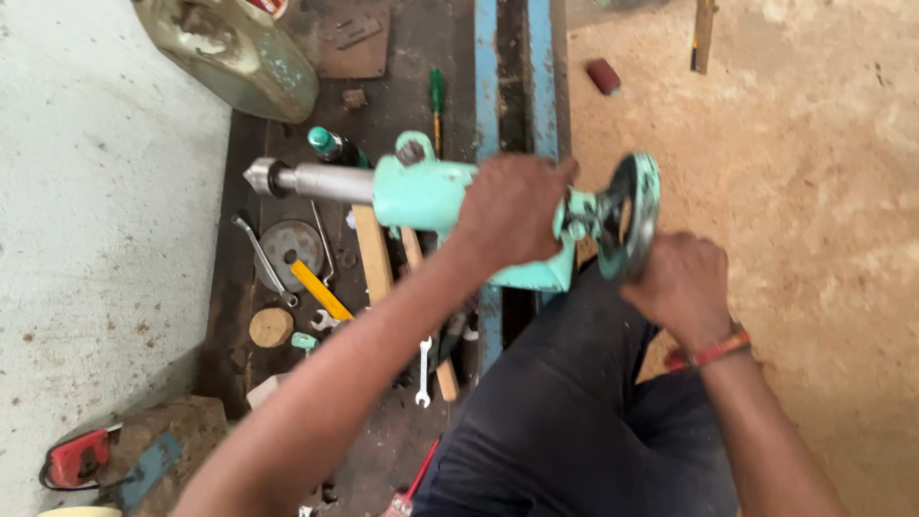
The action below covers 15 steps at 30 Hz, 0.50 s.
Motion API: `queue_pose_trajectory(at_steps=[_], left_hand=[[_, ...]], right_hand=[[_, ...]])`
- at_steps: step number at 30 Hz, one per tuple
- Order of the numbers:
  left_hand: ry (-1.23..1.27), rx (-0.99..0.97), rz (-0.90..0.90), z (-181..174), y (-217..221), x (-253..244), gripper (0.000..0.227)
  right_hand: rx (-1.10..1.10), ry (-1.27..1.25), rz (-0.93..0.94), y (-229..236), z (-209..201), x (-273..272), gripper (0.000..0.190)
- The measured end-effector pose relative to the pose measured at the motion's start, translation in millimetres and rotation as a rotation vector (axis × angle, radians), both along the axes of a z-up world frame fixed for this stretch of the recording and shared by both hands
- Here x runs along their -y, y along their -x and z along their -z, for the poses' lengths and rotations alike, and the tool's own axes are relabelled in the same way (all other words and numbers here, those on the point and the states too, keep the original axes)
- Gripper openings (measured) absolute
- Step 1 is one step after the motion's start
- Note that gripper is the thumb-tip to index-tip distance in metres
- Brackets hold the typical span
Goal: The person cleans and reassembles a lathe tailstock component by wiping the metal body with a cloth, tightening a bolt with a wrench, and turning a handwheel.
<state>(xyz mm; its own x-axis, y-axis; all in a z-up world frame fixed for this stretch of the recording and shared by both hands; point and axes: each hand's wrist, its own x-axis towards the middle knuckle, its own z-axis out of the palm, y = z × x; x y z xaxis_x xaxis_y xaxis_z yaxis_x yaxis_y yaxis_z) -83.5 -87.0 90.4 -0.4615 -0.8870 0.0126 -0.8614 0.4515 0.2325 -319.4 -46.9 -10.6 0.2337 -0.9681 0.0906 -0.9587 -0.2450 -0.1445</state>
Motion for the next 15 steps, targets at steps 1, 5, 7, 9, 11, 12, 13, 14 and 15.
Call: queue_pose_trajectory(at_steps=[1, 5, 7, 9, 11, 12, 13, 14, 15], left_hand=[[-0.002, -0.009, 0.027, 2.1, 1.5, -2.8, 0.052], [-0.039, 0.043, 0.106, 5.3, 1.0, 4.4, 0.043], [-0.032, 0.020, 0.088, 2.8, 2.1, 3.0, 0.041], [-0.039, -0.001, 0.077, 2.4, 2.1, 2.6, 0.040], [-0.068, 0.019, 0.066, 5.6, 2.1, 4.1, 0.038], [-0.074, 0.014, 0.067, 7.5, 2.5, 4.0, 0.038], [-0.018, -0.021, 0.068, 9.9, 1.9, 2.7, 0.038], [0.037, -0.056, 0.069, 12.2, 1.4, 0.8, 0.038], [0.038, -0.056, 0.061, 13.4, 0.6, 0.6, 0.038]], right_hand=[[-0.041, -0.075, 0.022, 2.2, 1.1, -2.8, 0.034], [-0.069, -0.061, -0.107, 3.0, 2.9, 39.5, 0.033], [-0.096, 0.111, -0.083, -1.4, -14.0, 75.7, 0.025], [-0.076, 0.151, -0.069, 8.7, -43.1, 88.6, 0.029], [-0.264, 0.102, -0.036, 19.2, -61.1, 62.3, 0.031], [-0.220, 0.090, -0.031, 20.5, -62.1, 36.3, 0.025], [-0.174, 0.079, -0.032, 21.9, -60.7, 9.1, 0.020], [-0.074, 0.059, -0.044, 19.0, -53.4, -12.2, 0.022], [0.031, 0.044, -0.057, 12.5, -40.7, -20.7, 0.025]])
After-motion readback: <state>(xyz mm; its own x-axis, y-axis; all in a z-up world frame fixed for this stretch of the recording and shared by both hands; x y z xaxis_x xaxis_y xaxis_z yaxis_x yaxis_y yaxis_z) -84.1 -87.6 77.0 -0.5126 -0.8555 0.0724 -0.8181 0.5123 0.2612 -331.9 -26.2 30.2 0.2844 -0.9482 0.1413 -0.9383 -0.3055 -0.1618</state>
